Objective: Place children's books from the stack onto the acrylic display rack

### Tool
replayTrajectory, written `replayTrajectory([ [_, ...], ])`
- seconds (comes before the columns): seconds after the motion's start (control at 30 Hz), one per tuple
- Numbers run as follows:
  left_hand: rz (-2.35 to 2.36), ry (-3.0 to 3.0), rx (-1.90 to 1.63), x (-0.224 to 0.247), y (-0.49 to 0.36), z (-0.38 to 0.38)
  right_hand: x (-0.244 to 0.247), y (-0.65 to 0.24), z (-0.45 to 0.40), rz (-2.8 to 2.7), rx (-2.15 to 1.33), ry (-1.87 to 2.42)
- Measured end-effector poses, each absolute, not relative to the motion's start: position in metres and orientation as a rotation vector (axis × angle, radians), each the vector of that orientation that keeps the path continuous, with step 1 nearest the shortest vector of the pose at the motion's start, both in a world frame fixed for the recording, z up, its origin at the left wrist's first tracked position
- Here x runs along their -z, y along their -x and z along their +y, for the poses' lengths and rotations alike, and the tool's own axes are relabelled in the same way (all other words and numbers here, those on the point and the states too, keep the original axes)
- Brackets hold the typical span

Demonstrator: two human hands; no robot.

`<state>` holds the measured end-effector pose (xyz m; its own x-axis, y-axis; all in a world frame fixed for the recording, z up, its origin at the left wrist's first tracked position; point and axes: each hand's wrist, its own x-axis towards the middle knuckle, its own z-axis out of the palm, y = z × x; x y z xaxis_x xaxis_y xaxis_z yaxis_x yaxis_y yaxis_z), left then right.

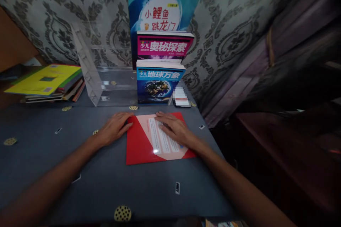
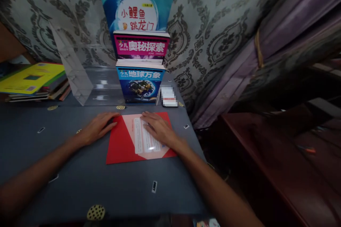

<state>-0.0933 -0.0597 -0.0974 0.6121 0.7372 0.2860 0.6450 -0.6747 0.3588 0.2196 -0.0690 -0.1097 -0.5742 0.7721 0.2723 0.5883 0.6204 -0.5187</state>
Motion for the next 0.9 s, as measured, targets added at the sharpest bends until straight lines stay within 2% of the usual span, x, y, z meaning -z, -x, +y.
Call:
replayTrajectory([
  [0.4,1.173,-2.847,-0.494,0.096,0.084,-0.079,0.102,-0.26,-0.076,-2.238,-0.462,1.28],
  [0.63,0.762,-2.975,-0.349,0.091,0.045,-0.127,0.105,-0.261,-0.075,-2.195,-0.403,1.303],
  [0.9,0.665,-2.939,-0.28,0.087,0.06,-0.116,0.082,-0.259,-0.09,-2.219,-0.201,1.527],
])
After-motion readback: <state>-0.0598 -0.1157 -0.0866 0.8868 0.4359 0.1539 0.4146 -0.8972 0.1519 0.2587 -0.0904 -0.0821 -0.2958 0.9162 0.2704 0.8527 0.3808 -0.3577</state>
